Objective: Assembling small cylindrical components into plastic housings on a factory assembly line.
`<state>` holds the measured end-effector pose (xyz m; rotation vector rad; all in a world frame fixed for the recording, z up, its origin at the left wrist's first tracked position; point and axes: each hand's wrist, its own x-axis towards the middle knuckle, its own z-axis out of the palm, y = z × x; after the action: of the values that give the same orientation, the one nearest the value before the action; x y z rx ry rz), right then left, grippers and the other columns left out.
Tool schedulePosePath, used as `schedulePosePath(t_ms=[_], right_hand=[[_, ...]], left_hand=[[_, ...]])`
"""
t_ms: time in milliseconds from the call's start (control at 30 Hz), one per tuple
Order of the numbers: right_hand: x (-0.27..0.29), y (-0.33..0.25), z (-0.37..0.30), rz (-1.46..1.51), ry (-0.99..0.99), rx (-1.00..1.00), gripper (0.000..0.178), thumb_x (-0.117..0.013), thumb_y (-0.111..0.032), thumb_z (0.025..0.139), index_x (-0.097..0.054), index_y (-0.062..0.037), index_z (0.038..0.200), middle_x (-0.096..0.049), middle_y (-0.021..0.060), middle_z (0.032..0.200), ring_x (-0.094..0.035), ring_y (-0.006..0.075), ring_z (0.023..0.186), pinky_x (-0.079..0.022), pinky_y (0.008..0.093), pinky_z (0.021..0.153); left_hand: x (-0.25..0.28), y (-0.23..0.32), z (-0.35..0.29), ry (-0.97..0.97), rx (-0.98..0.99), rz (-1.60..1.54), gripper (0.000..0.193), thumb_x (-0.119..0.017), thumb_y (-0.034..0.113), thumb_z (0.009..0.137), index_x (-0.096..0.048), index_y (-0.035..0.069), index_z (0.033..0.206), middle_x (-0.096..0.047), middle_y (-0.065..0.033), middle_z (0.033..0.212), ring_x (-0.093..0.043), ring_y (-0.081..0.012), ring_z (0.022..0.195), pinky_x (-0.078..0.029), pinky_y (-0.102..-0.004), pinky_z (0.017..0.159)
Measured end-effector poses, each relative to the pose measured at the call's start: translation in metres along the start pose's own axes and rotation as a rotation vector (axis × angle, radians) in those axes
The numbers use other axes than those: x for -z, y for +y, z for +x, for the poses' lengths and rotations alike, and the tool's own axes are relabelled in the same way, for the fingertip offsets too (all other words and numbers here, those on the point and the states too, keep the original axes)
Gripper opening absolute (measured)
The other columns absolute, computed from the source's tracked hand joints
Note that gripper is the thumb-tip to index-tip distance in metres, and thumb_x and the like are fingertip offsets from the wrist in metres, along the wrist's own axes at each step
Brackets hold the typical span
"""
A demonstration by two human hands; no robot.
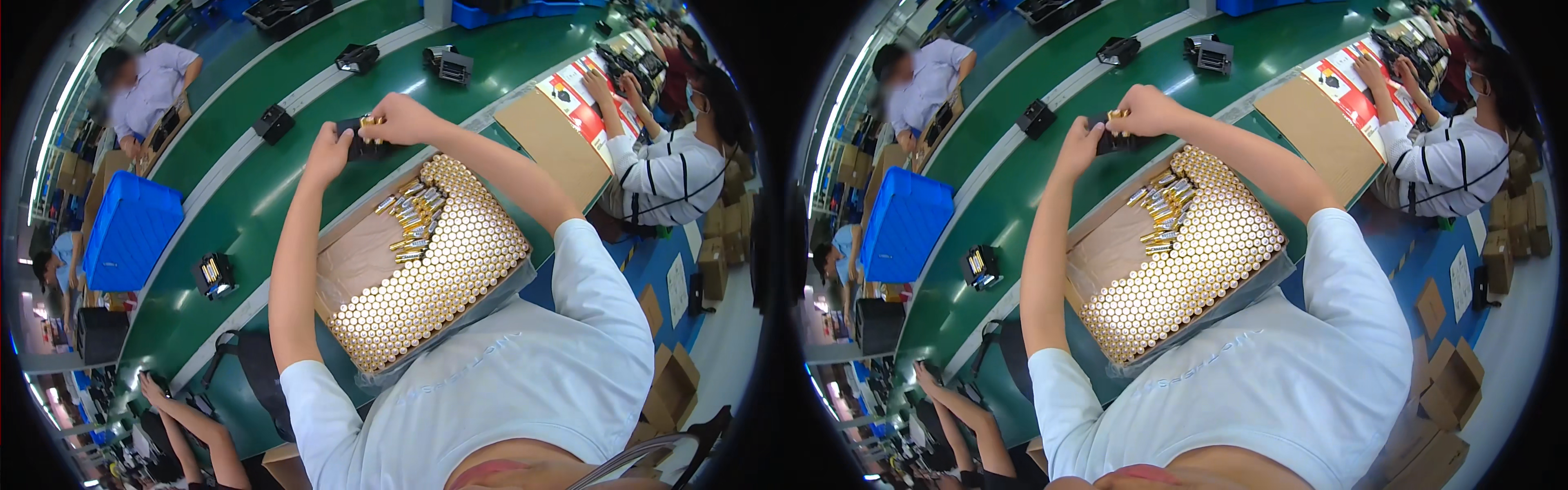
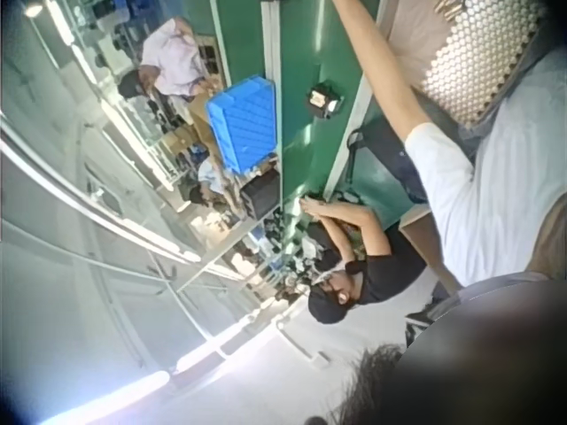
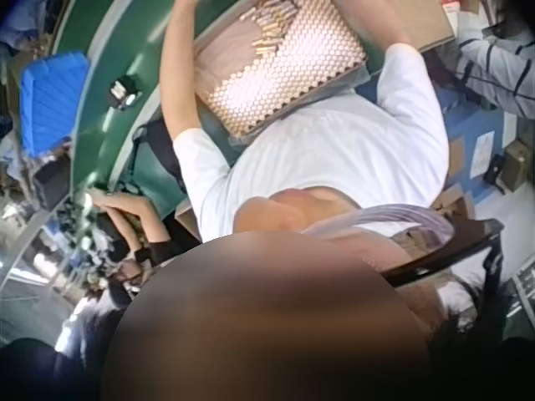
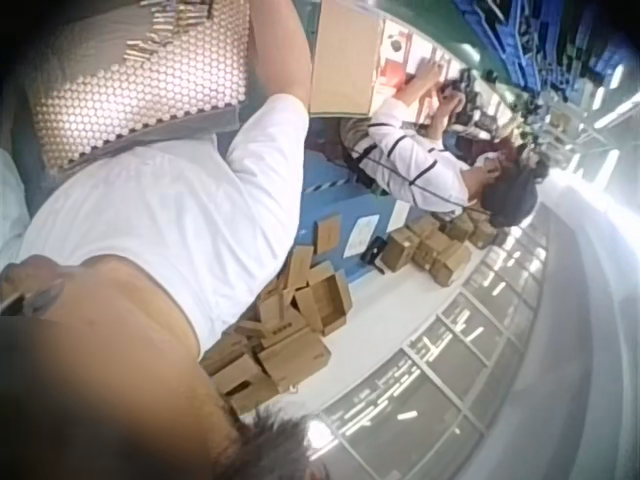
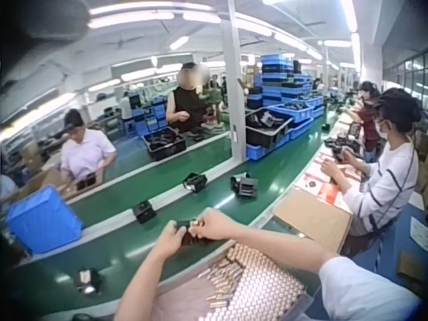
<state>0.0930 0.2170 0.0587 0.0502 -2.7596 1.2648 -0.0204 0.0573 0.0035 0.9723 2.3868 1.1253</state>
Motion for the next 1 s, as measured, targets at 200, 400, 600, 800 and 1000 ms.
schedulePosePath(t_ms=[200,400,600,800,1000], right_hand=[[-0.041,-0.019,0.032,-0.122,0.011,-0.136,0.033,-0.072,-0.027,0.081,-0.069,0.0029,0.067,-0.062,0.0071,0.055,-0.05,0.0163,0.044,-0.044,0.0283,0.048],[-0.074,-0.048,0.049,-0.254,-0.07,-0.048,0.037,-0.071,-0.029,0.081,-0.067,0.0035,0.065,-0.059,0.0063,0.053,-0.049,0.0171,0.041,-0.044,0.0289,0.047],[-0.082,-0.076,0.04,-0.086,-0.279,-0.202,0.033,-0.068,-0.027,0.084,-0.069,0.0028,0.07,-0.057,0.0047,0.051,-0.05,0.0154,0.042,-0.044,0.0274,0.047],[-0.1,-0.07,0.027,-0.034,-0.274,-0.062,0.026,-0.065,-0.023,0.087,-0.073,0.0014,0.081,-0.06,0.0036,0.055,-0.052,0.0136,0.046,-0.043,0.0258,0.047],[-0.103,-0.076,0.018,0.034,-0.279,-0.063,0.023,-0.063,-0.019,0.089,-0.073,-0.0024,0.102,-0.065,0.0041,0.066,-0.053,0.0112,0.049,-0.043,0.0249,0.048]], left_hand=[[0.007,-0.016,-0.051,0.229,0.203,-0.746,0.027,-0.051,0.016,0.098,-0.046,0.004,0.121,-0.062,-0.0159,0.1,-0.063,-0.0251,0.087,-0.054,-0.0357,0.071],[0.026,-0.035,-0.071,0.305,0.336,-1.236,0.031,-0.052,0.018,0.098,-0.046,-0.001,0.122,-0.06,-0.0181,0.11,-0.064,-0.0248,0.085,-0.057,-0.0357,0.07],[0.042,-0.051,-0.086,0.283,0.42,-1.21,0.038,-0.053,0.023,0.098,-0.043,-0.003,0.123,-0.057,-0.02,0.115,-0.063,-0.0263,0.087,-0.057,-0.0379,0.066],[0.039,-0.047,-0.095,0.492,0.453,-1.144,0.039,-0.056,0.024,0.096,-0.044,-0.002,0.123,-0.056,-0.0205,0.11,-0.062,-0.0276,0.088,-0.057,-0.0393,0.066],[0.042,-0.049,-0.104,0.552,0.347,-1.128,0.04,-0.059,0.019,0.095,-0.042,-0.003,0.124,-0.053,-0.0217,0.11,-0.06,-0.0292,0.092,-0.058,-0.0398,0.07]])
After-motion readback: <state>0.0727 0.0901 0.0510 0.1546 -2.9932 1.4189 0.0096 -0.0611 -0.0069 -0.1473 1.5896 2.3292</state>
